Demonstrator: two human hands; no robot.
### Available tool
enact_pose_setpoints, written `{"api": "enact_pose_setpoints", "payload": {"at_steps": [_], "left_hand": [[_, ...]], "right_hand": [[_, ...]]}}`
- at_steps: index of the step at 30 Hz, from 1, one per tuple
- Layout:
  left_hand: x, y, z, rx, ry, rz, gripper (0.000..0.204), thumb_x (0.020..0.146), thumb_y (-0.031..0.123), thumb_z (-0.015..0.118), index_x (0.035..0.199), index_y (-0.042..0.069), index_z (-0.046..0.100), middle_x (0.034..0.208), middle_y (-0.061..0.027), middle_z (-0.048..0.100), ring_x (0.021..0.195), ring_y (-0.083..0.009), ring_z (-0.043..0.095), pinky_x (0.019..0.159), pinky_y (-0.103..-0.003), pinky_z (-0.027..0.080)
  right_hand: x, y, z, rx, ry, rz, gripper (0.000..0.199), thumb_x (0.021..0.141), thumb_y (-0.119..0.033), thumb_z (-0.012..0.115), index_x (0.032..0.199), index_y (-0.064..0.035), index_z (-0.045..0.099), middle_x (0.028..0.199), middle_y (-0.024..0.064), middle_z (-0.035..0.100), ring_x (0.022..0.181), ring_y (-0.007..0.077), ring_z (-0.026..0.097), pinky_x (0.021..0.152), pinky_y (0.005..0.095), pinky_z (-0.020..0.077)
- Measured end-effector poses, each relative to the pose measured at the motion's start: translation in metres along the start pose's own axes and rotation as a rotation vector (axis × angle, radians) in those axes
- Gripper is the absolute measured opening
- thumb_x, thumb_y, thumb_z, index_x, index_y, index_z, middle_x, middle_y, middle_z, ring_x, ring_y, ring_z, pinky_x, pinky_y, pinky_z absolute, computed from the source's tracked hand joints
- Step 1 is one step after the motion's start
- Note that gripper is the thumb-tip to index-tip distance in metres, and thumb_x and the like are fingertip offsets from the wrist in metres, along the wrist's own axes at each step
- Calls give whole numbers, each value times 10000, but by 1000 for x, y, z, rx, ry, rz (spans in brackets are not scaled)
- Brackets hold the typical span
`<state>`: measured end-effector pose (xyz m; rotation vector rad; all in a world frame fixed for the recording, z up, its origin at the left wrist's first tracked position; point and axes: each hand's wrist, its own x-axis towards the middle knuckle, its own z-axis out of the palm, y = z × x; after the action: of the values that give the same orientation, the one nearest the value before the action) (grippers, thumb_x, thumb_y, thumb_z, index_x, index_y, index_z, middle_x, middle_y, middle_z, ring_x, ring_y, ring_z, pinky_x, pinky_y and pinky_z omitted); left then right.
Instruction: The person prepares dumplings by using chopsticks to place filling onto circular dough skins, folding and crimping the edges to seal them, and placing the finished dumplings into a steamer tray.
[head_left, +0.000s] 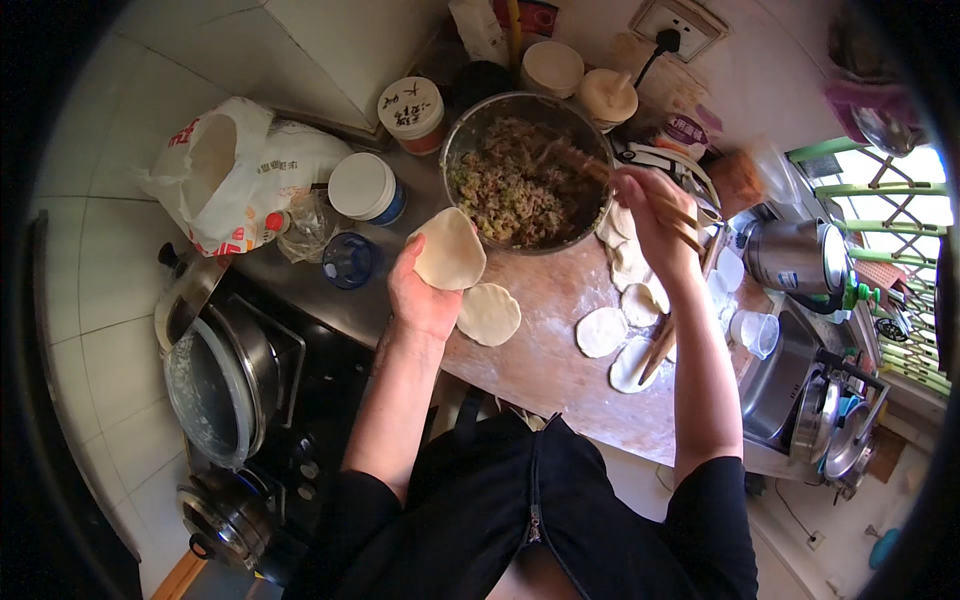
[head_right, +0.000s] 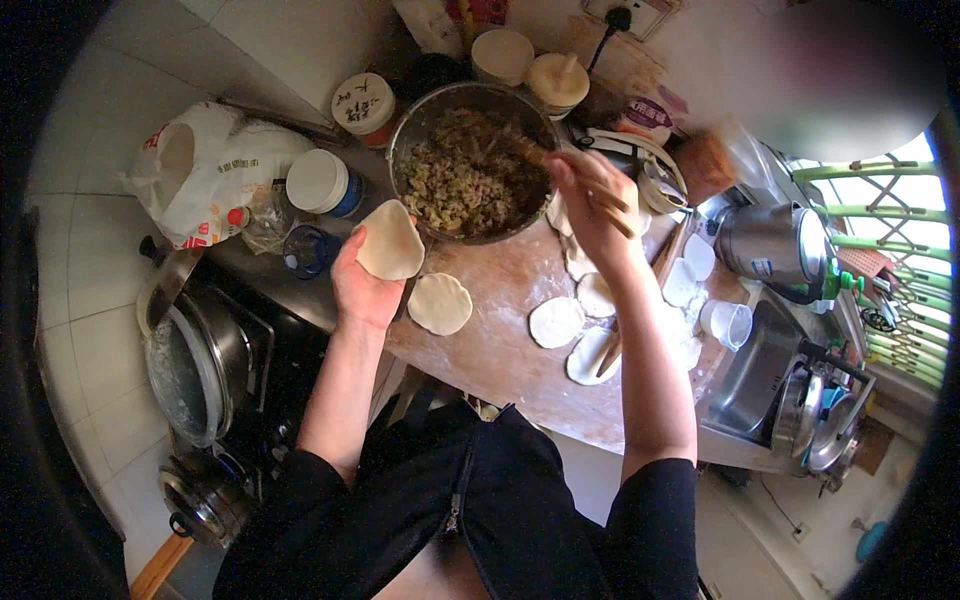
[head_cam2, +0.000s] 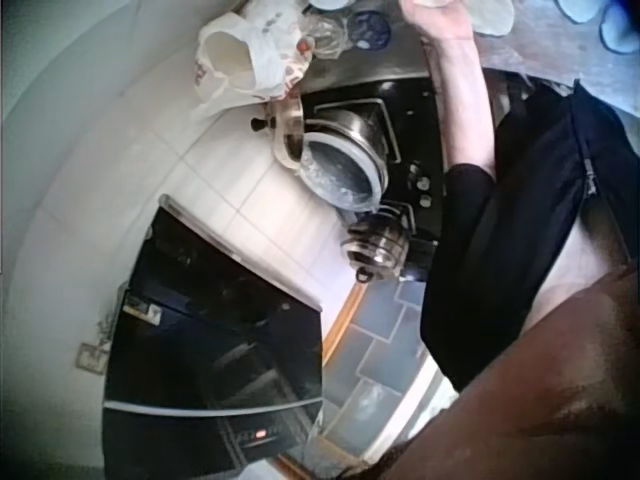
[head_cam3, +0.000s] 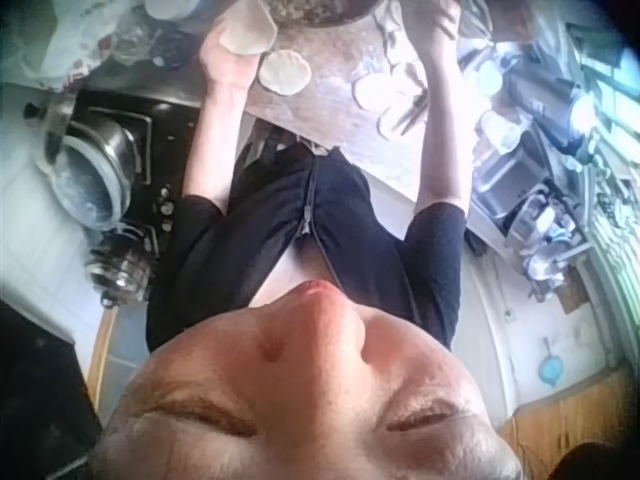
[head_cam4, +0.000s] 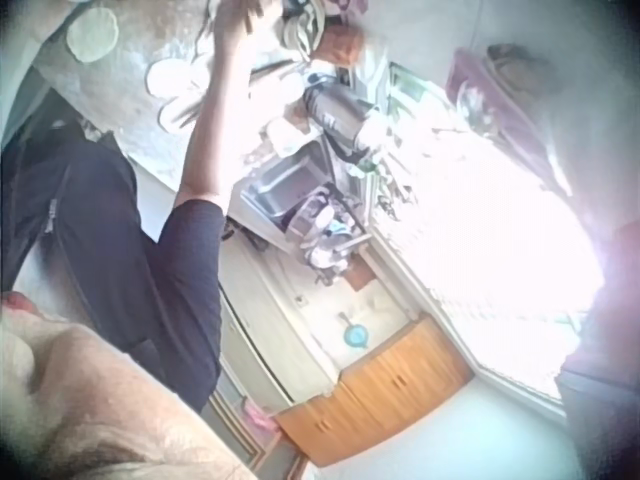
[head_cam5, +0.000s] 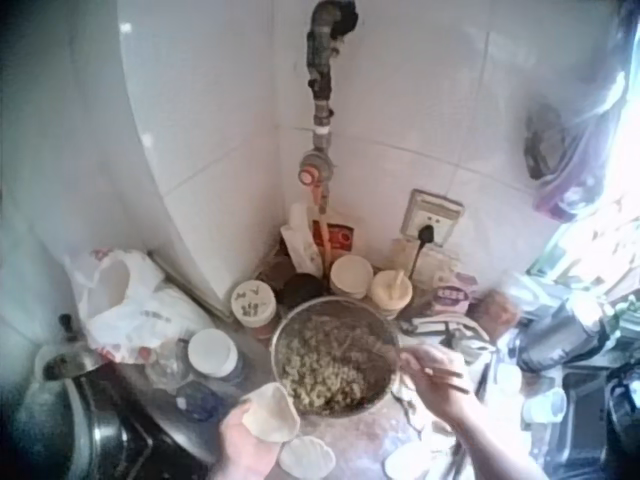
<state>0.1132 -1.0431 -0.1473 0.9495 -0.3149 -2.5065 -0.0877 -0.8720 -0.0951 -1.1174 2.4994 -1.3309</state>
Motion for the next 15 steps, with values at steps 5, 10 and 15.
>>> {"api": "enact_pose_setpoints", "payload": {"at_steps": [5, 10, 15], "left_hand": [[-1, 1, 3, 40, -57, 0, 457, 884, 252, 465, 1219, -59, 461, 1164, -187, 558, 1079, -306, 544, 951, -397, 420], [-1, -1, 3, 57, -43, -21, 470, 888, 273, 443, 1219, -61, 461, 1152, -192, 561, 1083, -309, 540, 952, -405, 415], [-2, 1, 5, 80, -26, 1, 474, 893, 279, 420, 1217, -65, 459, 1153, -195, 560, 1083, -311, 541, 958, -407, 412]], "right_hand": [[-26, 9, 9, -168, -10, 159, 191, 896, -172, 558, 933, -8, 650, 800, 128, 654, 688, 213, 647, 595, 309, 519], [-34, 3, 32, 408, -12, 304, 246, 925, -192, 531, 968, 26, 635, 849, 123, 680, 759, 175, 673, 663, 283, 541], [-16, 18, 13, 99, 74, 127, 202, 910, -162, 555, 937, 20, 640, 780, 118, 663, 684, 158, 640, 620, 276, 512]]}}
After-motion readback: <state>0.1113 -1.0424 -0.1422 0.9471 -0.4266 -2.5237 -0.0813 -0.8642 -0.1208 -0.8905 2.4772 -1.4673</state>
